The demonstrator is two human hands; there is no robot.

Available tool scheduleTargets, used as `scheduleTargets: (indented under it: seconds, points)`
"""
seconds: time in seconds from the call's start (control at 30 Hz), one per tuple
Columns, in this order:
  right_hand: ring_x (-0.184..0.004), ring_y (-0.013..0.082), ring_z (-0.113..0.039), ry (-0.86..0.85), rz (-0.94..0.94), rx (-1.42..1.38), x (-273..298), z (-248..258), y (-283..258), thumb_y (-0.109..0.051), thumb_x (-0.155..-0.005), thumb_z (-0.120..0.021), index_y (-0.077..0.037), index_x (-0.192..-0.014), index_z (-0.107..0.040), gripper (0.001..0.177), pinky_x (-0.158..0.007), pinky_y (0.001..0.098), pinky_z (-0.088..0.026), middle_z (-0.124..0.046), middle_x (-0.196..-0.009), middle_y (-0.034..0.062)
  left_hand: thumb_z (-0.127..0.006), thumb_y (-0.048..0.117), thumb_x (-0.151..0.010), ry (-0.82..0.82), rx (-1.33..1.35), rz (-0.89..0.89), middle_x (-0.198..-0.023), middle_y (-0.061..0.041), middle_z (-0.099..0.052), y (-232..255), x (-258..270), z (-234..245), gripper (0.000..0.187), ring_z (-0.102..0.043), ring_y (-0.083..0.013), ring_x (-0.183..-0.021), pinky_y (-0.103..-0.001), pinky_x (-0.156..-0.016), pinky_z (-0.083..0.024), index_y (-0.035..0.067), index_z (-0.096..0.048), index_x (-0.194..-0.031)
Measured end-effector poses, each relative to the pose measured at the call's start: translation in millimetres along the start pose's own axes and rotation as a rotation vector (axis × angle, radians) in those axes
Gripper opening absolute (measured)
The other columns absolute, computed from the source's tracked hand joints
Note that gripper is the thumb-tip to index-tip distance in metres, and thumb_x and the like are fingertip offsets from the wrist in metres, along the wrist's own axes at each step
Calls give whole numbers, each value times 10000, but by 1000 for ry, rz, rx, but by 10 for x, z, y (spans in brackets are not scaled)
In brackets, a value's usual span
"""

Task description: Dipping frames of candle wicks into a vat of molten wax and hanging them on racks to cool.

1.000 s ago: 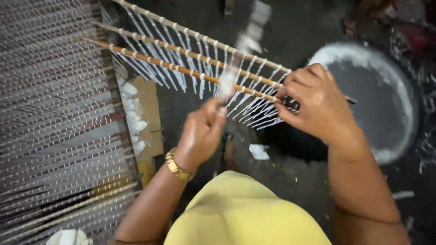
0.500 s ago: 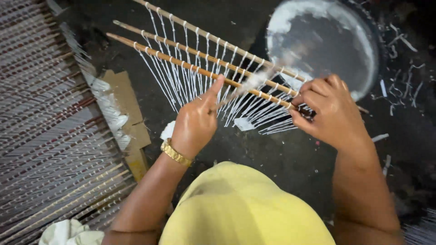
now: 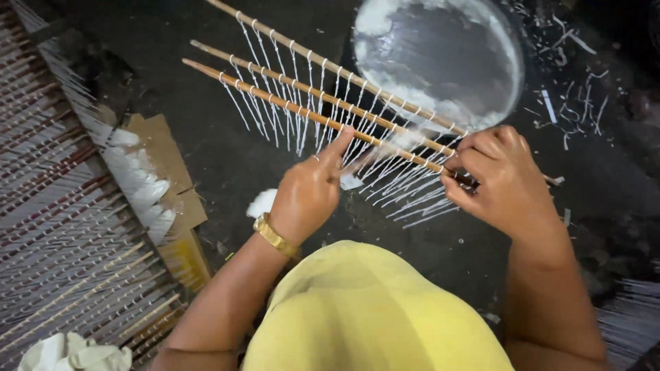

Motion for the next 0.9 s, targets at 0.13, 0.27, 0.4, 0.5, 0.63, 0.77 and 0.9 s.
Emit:
scheduleTargets:
  seconds: [0.13, 0.27, 0.4, 0.5, 0.63, 0.77, 0.9]
  points:
    - [-970, 274, -554, -14, -48, 1, 208, -25, 89, -117, -906, -789, -127, -864, -658, 138, -869, 432, -421, -608, -997, 30, -427, 272, -1088, -81, 744, 175, -568, 44, -451, 160, -69, -41, 435, -299, -88, -441, -290, -461, -255, 212, -508, -1512]
    - [-964, 262, -564, -26, -71, -21, 380, -21, 160, -124, -914, -780, -129, -873, -677, 110, -901, 431, -415, -606, -987, 29, -377, 328, -1078, -146, 801, 238, -590, 78, -386, 395, -80, -124, 489, -289, -70, -466, -279, -462, -257, 202, -488, -1537]
    - [-980, 268, -571, -20, -95, -29, 503, -12, 245, -105, -901, -777, -111, -870, -684, 98, -899, 427, -414, -611, -982, 29, -457, 48, -1088, 2, 480, -65, -645, 25, -514, 447, -72, -302, 518, -321, -110, -511, -308, -503, -281, 202, -429, -1583]
    - [-960, 293, -536, -2, -85, -32, 563, 15, 284, -134, -898, -804, -107, -892, -665, 142, -863, 436, -407, -600, -1015, 49, -525, -78, -939, 32, 343, -148, -1388, -163, -694, 512, -125, -369, 681, -795, -227, -949, -397, -667, -634, 207, -422, -1549]
    - [-979, 289, -541, -3, -117, -39, 624, 29, 333, -120, -907, -797, -122, -881, -665, 134, -876, 432, -416, -595, -1012, 43, -499, -20, -1031, 34, 316, -86, -951, -78, -778, 530, -160, -458, 582, -401, -133, -481, -317, -436, -321, 194, -423, -1566]
    - [-1014, 314, -514, -14, -139, 15, 686, 41, 364, -189, -897, -818, -122, -932, -675, 162, -830, 448, -428, -609, -1126, 38, -536, -82, -907, -17, 296, -172, -1222, -116, -782, 723, -135, -513, 794, -563, -221, -548, -369, -460, -430, 283, -352, -1587]
    - [-962, 280, -535, 21, -133, -11, 725, 80, 362, -101, -916, -811, -115, -865, -660, 160, -871, 425, -418, -582, -999, 45, -538, -74, -937, -23, 308, -173, -1240, -137, -770, 749, -203, -535, 736, -612, -216, -585, -360, -481, -478, 245, -372, -1579]
Point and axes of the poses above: each hand's wrist, its own x-axis away from the middle knuckle, its own z-axis out of the back of the hand, y = z × x, the point moved 5 cm from there along -x, towards the middle knuckle
